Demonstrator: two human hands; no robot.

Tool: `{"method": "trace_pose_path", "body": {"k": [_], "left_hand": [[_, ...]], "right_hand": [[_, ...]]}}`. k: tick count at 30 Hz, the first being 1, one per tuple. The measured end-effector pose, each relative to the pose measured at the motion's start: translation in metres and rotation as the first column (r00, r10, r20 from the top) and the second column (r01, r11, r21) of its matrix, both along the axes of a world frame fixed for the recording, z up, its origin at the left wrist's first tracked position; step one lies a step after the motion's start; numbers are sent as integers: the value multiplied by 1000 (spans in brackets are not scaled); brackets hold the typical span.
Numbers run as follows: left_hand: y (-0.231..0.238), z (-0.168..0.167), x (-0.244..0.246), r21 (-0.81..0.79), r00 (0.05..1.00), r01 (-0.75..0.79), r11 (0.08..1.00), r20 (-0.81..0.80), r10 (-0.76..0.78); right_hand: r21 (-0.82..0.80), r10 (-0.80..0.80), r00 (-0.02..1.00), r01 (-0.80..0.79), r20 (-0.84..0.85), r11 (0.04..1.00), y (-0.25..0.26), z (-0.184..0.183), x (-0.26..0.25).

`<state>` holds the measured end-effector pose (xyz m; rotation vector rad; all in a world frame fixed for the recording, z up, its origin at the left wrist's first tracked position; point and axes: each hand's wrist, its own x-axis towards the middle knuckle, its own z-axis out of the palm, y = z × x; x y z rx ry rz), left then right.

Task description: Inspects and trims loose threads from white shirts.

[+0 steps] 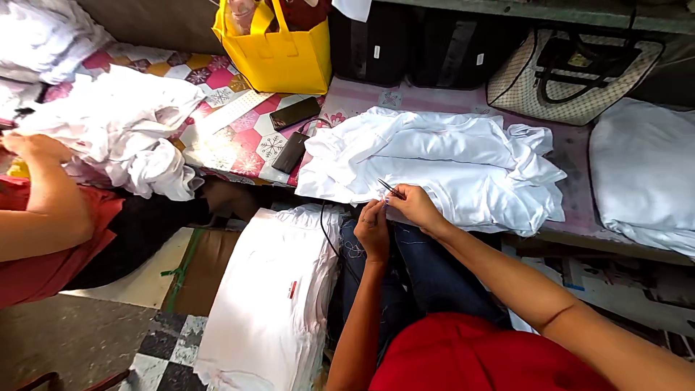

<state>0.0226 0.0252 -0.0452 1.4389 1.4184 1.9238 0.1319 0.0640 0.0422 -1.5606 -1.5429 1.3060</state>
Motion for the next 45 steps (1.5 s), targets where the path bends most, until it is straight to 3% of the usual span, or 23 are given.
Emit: {"method": "trace_pose_path", "body": {"k": [4, 9, 14, 27, 39, 42, 45], "left_hand": [[-12, 10, -4, -119, 957, 189, 975, 246, -155], [-18, 22, -5, -172, 858, 324, 930, 469, -212], [-16, 22, -4, -146, 831, 342, 928, 508, -226], [-16, 22, -7, -105, 798, 366, 925, 546, -254], [-19, 20, -5, -83, 753, 362, 928, 613, -239], [-17, 27, -3, -60, 669, 369, 928, 711, -220], [-10, 29, 3, -107, 709, 321, 941, 686, -164]], "right_hand": [[-180, 132, 987, -147, -94, 972, 1, 15, 19], [-370, 267, 950, -310, -163, 876, 3, 39, 50], [-442, 316, 931, -365, -182, 820, 12, 29, 53], [-447, 381, 800, -582, -464, 679, 42, 12, 58], [-349, 394, 812, -552, -430, 757, 39, 9, 57], [-158, 317, 906, -369, -279, 916, 29, 21, 46], [52, 272, 962, -270, -28, 961, 25, 10, 28]]}}
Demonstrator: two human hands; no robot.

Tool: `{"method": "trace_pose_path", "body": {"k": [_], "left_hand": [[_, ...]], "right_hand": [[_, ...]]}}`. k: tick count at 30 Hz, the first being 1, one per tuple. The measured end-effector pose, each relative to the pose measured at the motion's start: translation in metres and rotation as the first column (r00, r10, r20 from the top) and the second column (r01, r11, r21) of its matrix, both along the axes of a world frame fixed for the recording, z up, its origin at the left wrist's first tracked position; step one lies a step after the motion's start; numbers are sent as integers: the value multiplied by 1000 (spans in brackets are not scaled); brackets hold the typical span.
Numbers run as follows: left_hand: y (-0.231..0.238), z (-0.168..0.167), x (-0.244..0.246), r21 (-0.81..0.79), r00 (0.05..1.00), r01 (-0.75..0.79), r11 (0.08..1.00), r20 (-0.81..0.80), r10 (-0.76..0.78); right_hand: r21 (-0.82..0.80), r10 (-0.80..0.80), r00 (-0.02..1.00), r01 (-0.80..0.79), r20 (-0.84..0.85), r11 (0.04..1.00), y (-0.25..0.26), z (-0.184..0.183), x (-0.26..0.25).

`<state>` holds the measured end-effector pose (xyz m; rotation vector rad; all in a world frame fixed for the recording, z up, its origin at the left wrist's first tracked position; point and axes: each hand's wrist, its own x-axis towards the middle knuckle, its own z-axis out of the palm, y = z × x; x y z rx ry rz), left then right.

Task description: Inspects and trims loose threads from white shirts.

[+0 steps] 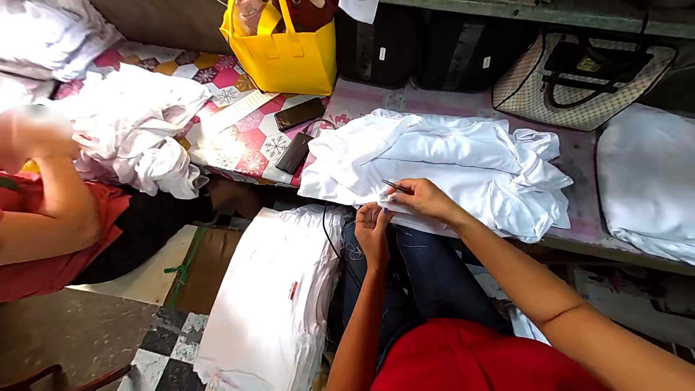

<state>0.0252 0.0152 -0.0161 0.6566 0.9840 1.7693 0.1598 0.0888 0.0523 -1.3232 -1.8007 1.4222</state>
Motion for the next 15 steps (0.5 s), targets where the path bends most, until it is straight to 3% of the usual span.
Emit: {"method": "trace_pose_path", "body": {"k": [2, 5, 10, 15], "left_hand": [[5, -3, 3, -12, 996, -33, 999, -82, 32], [6, -7, 0, -10, 993, -39, 999, -108, 38], [-2, -5, -12, -29, 992, 119, 992, 51, -117], [-11, -5, -19, -22, 968, 215, 976, 136, -211]], "right_hand": [[34, -56, 998, 55, 24, 998, -5, -11, -11], [-63, -138, 990, 136, -22, 989, -13, -12, -19], [-311, -222, 956, 156, -191, 938, -21, -1, -4], [-358, -145, 968, 64, -204, 931, -35, 15, 6]]}}
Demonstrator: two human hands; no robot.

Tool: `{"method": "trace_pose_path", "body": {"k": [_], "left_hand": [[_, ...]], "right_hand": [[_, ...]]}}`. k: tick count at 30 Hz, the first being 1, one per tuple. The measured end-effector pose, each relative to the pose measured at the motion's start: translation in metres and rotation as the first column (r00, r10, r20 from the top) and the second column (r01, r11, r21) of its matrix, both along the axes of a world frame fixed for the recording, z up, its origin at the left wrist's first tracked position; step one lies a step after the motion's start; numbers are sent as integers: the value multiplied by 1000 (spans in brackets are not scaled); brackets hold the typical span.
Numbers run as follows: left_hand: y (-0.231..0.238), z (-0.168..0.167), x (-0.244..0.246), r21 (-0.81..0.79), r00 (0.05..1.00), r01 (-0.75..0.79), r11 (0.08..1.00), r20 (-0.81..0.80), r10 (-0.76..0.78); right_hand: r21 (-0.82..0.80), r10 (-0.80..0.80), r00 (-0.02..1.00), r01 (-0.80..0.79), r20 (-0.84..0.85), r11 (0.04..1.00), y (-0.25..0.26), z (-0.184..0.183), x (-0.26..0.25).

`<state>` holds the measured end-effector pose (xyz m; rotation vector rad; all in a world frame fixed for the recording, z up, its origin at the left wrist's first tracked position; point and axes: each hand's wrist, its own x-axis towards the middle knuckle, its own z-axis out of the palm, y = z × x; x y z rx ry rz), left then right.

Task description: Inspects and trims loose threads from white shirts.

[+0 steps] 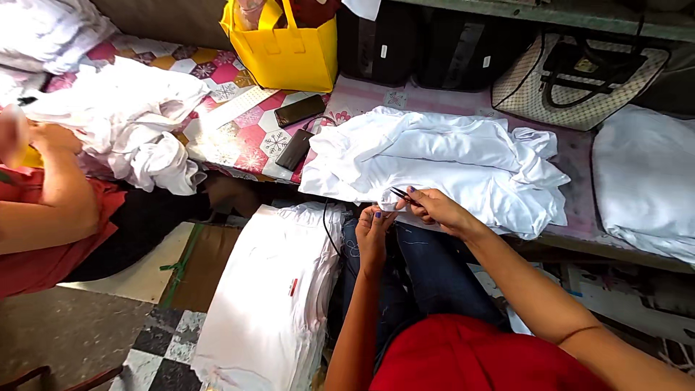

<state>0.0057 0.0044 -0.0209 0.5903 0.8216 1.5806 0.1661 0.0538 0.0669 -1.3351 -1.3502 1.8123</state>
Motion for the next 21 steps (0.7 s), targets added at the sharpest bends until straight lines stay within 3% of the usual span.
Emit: {"method": "trace_pose_path", "body": {"k": [6, 9, 11, 13, 14, 16, 17, 19, 21], "left_hand": [[-10, -3, -6, 64, 997, 46, 997, 55, -49], [-12, -9, -5, 23, 1000, 16, 1000, -8, -16], [-13, -14, -3, 47, 988, -30, 998, -148, 37], [-13, -20, 4, 182, 883, -83, 980, -443, 157], [-14, -24, 8, 263, 766, -101, 959, -594, 244], [-15, -36, 17, 389, 539, -113, 914, -749, 385], [-17, -43, 19, 426, 470, -105, 898, -775, 423], [-23, -54, 18, 460, 424, -63, 886, -791, 441], [-33, -59, 16, 459, 438, -2, 889, -798, 413]], "right_hand": [[344, -134, 968, 54, 214, 937, 2, -35, -17], [340, -124, 954, 25, 273, 940, 2, -58, -25], [291, -146, 960, 73, 237, 954, 0, -66, -30], [233, -204, 963, 160, 177, 959, -1, -69, -37], [204, -236, 959, 202, 159, 958, -2, -71, -40], [137, -283, 949, 265, 138, 954, -4, -76, -47], [112, -304, 943, 291, 134, 950, -6, -78, -49], [147, -357, 919, 335, 167, 931, -11, -81, -47], [372, -433, 853, 316, 293, 873, -21, -81, -41]]}}
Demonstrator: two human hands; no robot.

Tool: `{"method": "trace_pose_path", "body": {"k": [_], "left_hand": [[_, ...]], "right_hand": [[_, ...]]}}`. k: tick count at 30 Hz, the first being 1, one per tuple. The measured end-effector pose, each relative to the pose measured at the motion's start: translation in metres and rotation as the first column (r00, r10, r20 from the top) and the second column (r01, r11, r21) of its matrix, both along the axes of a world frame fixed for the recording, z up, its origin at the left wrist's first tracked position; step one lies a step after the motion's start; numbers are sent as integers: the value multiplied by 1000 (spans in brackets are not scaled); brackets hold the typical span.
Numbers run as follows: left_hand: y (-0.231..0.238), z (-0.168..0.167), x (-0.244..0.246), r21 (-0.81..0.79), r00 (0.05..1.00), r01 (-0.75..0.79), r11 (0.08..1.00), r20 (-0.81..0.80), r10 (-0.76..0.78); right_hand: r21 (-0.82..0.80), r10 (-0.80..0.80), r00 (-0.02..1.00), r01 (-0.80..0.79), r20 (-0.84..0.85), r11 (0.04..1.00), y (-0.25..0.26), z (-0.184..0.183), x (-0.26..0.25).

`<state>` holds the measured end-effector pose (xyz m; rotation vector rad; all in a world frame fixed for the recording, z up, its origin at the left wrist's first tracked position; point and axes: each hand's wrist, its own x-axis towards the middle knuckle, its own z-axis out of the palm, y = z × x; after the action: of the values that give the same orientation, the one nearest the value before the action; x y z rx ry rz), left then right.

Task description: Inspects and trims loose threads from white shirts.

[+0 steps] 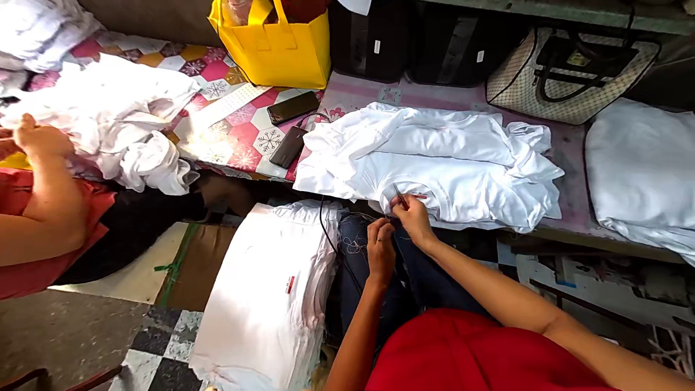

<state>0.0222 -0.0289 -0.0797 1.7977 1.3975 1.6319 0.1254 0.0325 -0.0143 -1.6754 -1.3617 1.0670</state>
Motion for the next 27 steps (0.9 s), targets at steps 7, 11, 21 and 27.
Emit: {"method": "trace_pose_path", "body": {"k": [7, 11, 21, 27], "left_hand": [[-2, 4, 2, -99, 998, -57, 993, 23, 60], [16, 20, 2, -356, 973, -135, 925, 129, 192], [30, 21, 2, -286, 985, -160, 945, 17, 172], [27, 21, 0, -221, 983, -174, 960, 13, 182]], "right_hand": [[393, -68, 799, -218, 597, 893, -18, 12, -18], [319, -48, 696, -265, 716, 910, -8, 16, -27], [-80, 196, 774, -185, 602, 979, 6, 31, -13], [-51, 252, 792, -270, 556, 962, -2, 29, -17]]}}
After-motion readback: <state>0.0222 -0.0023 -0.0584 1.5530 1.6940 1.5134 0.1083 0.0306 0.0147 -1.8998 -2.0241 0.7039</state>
